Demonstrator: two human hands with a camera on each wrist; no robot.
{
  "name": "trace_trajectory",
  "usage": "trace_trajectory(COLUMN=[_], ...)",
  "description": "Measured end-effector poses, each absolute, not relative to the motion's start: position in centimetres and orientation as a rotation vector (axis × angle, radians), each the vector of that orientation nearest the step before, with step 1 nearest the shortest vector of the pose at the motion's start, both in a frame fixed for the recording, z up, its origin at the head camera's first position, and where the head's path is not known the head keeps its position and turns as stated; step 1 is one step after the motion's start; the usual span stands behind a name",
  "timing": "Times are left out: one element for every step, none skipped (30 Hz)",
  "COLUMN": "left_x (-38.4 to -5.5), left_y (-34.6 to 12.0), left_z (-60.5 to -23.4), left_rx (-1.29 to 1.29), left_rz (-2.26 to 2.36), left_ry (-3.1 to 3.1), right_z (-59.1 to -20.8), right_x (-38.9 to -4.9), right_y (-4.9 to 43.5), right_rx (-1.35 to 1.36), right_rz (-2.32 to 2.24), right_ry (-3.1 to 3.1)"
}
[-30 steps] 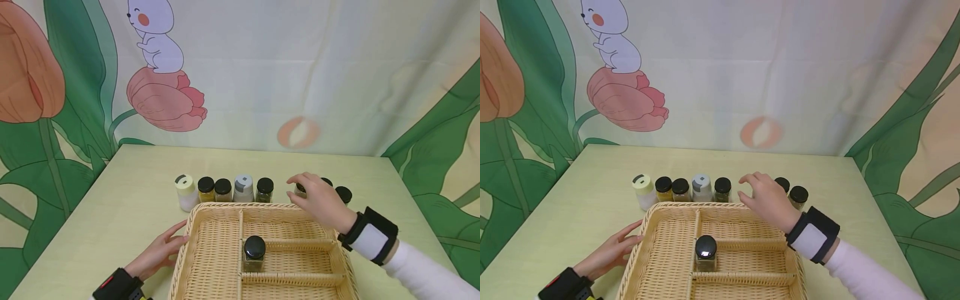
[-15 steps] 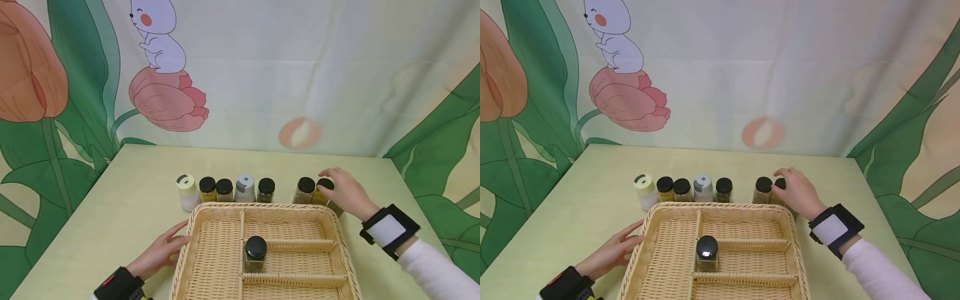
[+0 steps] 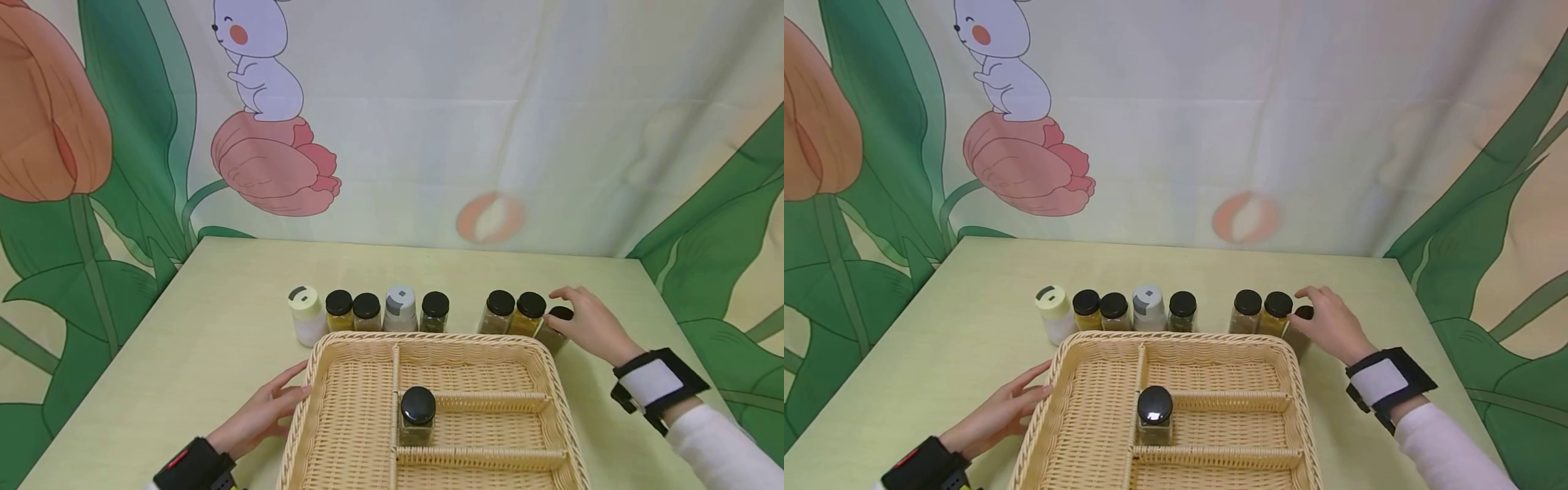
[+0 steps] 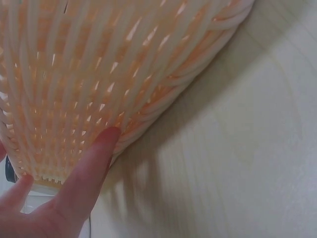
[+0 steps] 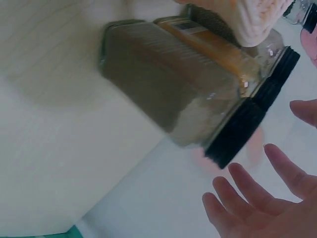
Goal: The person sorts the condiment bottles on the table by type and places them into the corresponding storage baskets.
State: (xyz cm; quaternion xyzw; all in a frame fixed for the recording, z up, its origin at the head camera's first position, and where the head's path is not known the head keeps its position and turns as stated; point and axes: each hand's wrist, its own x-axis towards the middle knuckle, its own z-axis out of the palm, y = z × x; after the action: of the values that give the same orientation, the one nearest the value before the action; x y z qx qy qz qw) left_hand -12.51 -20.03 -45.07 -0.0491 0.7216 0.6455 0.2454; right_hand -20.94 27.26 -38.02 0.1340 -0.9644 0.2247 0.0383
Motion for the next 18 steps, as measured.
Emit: trace_trajectory(left_x=[-12.5, -12.5, -12.5, -12.5, -12.5, -12.5, -12.5, -12.5, -12.5, -12.5, -12.5, -12.5, -12.5, -12.5, -12.5, -12.5, -12.5, -12.5], left_y=[-20.0, -20.0, -20.0, -20.0, -20.0, -20.0, -20.1, -20.1, -20.1, -20.1, -20.1, -20.1, -20.1, -20.1, -20.1, -20.1, -20.1, -20.1], left_z=[-45.1, -45.2, -45.2, -45.2, -45.3, -45.3, -45.3, -45.3, -45.3, -45.3, -45.2, -45.2, -45.2, -45.2, -45.2, -45.2, -45.2, -45.2], left_rx=[-0.133, -0.132, -0.131, -0.131, -0.127, -0.124, -0.122, -0.119, -0.117, -0.116, -0.115, -0.116, -0.117, -0.120, -0.122, -0.122, -0.122, -0.123], left_rz=[1.764, 1.766, 1.767, 1.767, 1.767, 1.767, 1.766, 1.766, 1.766, 1.766, 1.766, 1.766, 1.766, 1.765, 1.765, 1.763, 1.762, 1.760], left_ry=[1.966, 1.964, 1.962, 1.961, 1.960, 1.959, 1.959, 1.959, 1.959, 1.959, 1.960, 1.960, 1.961, 1.962, 1.962, 1.964, 1.967, 1.969], right_z=[-38.2, -38.4, -38.6, -38.8, -38.9, -39.1, -39.3, -39.4, -39.6, -39.7, -39.9, -40.0, -40.1, -40.3, -40.4, -40.5, -40.7, -40.8], right_x=[-21.0, -21.0, -21.0, -21.0, -21.1, -21.1, -21.1, -21.2, -21.2, -21.2, -21.2, -21.2, -21.1, -21.1, -21.1, -21.1, -21.1, -21.1], right_y=[27.5, 27.7, 27.9, 28.1, 28.2, 28.3, 28.4, 28.5, 28.6, 28.6, 28.7, 28.7, 28.8, 28.8, 28.8, 28.8, 28.9, 28.9], right_rx=[0.410, 0.409, 0.410, 0.414, 0.418, 0.422, 0.424, 0.426, 0.426, 0.425, 0.422, 0.417, 0.419, 0.420, 0.419, 0.420, 0.423, 0.425], right_rz=[0.694, 0.700, 0.706, 0.712, 0.715, 0.718, 0.722, 0.726, 0.730, 0.735, 0.745, 0.757, 0.774, 0.789, 0.802, 0.815, 0.826, 0.832], right_ry=[-2.966, -2.973, -2.977, -2.982, -2.986, -2.988, -2.990, -2.990, -2.990, -2.989, -2.988, -2.986, -2.980, -2.975, -2.969, -2.962, -2.956, -2.951])
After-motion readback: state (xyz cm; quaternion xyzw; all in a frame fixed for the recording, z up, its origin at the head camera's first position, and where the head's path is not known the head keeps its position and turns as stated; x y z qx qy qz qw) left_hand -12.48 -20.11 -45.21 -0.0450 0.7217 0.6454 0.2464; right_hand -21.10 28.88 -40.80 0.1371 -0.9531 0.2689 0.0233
